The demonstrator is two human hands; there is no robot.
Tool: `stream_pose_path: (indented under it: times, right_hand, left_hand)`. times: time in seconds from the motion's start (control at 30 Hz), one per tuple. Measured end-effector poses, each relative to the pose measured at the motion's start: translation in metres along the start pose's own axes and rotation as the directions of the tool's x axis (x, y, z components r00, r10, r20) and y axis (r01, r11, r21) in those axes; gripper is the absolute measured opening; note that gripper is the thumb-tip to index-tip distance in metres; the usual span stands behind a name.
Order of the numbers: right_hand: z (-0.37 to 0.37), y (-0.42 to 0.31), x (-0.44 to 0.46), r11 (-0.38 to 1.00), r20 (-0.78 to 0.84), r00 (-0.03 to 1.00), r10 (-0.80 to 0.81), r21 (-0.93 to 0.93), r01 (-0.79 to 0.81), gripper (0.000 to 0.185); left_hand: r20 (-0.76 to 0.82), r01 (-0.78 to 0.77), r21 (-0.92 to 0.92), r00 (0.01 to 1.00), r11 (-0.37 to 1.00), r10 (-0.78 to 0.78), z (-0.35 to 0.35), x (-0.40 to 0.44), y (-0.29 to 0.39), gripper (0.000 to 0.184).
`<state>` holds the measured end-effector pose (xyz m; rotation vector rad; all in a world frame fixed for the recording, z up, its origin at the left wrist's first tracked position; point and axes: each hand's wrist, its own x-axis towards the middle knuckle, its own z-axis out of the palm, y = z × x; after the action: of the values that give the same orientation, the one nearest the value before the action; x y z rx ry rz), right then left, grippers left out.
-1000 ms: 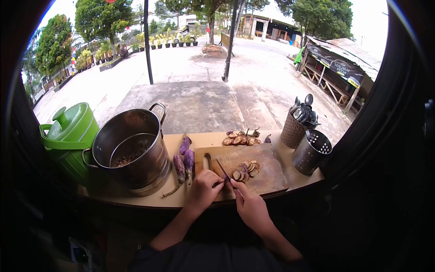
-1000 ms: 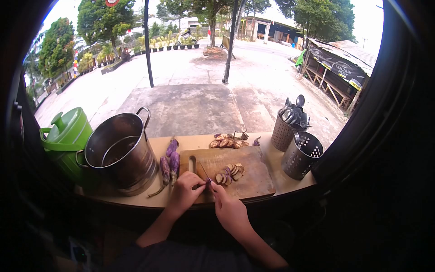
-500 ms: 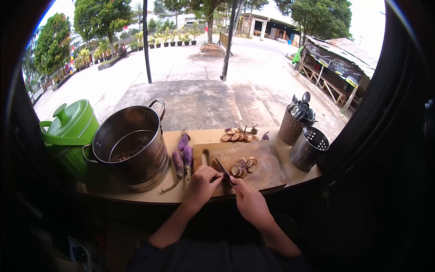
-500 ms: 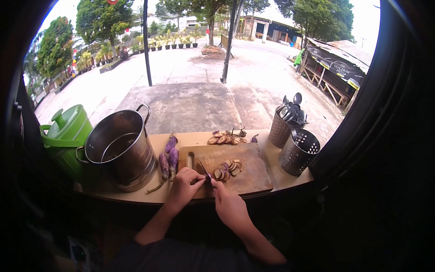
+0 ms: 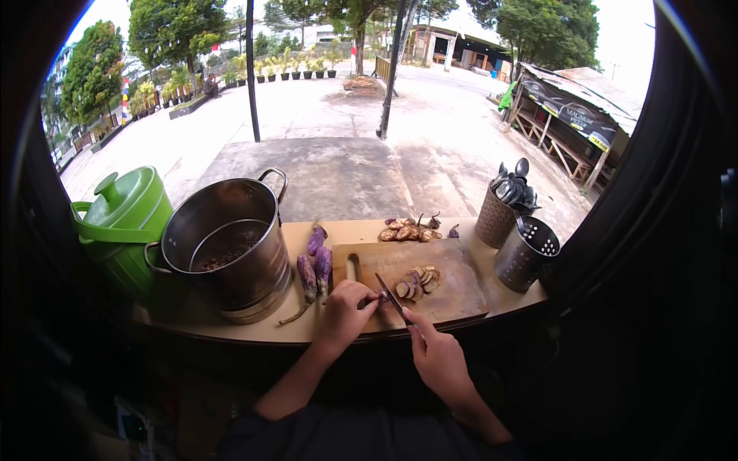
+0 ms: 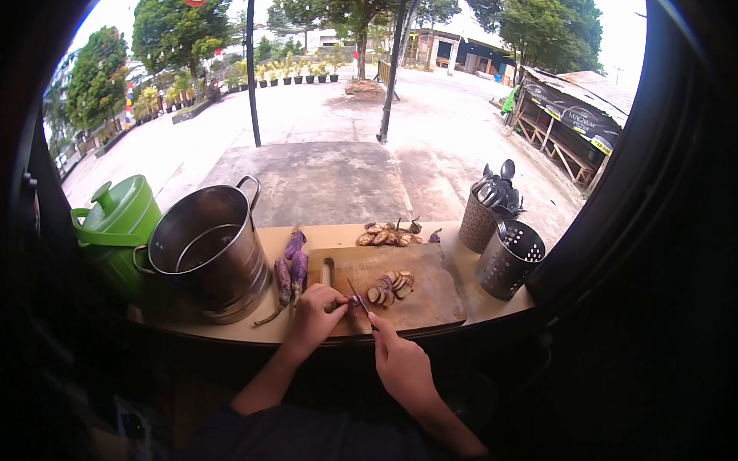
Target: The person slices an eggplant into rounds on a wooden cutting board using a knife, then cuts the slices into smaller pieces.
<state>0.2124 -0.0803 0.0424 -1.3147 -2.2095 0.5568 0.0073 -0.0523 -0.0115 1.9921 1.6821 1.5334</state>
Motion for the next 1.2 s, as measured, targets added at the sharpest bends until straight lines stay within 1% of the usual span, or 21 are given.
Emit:
stream_pose_path:
  times: [0.07, 0.13, 0.27, 0.33, 0.53, 0.87, 0.93, 1.17, 1.2]
  right_hand:
    - [0.001, -0.001, -0.002, 1.0, -0.006, 1.0, 0.002, 0.019, -0.002, 0.031]
    - [0.005, 0.0, -0.003, 0.999, -0.046, 0.999, 0.007, 0.049, -0.005, 0.03]
    - [0.008, 0.0, -0.005, 0.998, -0.039, 0.999, 0.01, 0.057, -0.008, 0.031]
    - [0.011, -0.001, -0.005, 1.0, -0.028, 0.999, 0.016, -0.021, -0.016, 0.032]
    - [0.019, -0.004, 0.002, 0.996, -0.039, 0.999, 0.001, -0.085, -0.005, 0.031]
    - [0.028, -0.005, 0.024, 0.996, -0.004, 1.0, -0.01, -0.093, 0.01, 0.032]
    - [0.033, -0.003, 0.028, 0.995, -0.001, 0.999, -0.038, -0.091, 0.037, 0.039]
    - [0.04, -0.005, 0.046, 0.992, 0.003, 0.998, -0.066, -0.103, 0.066, 0.039]
    - [0.038, -0.006, 0.048, 0.995, 0.016, 0.999, -0.049, -0.087, 0.05, 0.035]
  left_hand:
    - [-0.021, -0.016, 0.01, 1.0, 1.0, 0.017, -0.001, 0.001, 0.002, 0.012]
    - [-0.021, -0.017, 0.004, 1.0, 1.0, 0.017, 0.0, 0.001, 0.001, 0.012]
    - [-0.015, 0.0, -0.007, 1.0, 1.0, 0.0, 0.0, 0.0, 0.0, 0.012]
    - [-0.009, -0.004, -0.002, 1.0, 1.0, 0.004, 0.0, 0.0, -0.001, 0.012]
    - [-0.001, -0.037, 0.005, 0.999, 0.999, 0.037, 0.0, 0.001, -0.001, 0.012]
    - [-0.007, -0.05, -0.017, 0.999, 0.999, 0.05, 0.0, 0.001, -0.001, 0.011]
    - [-0.008, -0.048, -0.014, 0.999, 0.999, 0.048, 0.0, 0.002, -0.001, 0.012]
    - [-0.018, -0.06, -0.028, 0.998, 0.998, 0.06, 0.001, 0.001, -0.004, 0.013]
    - [-0.016, -0.063, -0.029, 0.998, 0.998, 0.062, 0.001, 0.001, -0.003, 0.013]
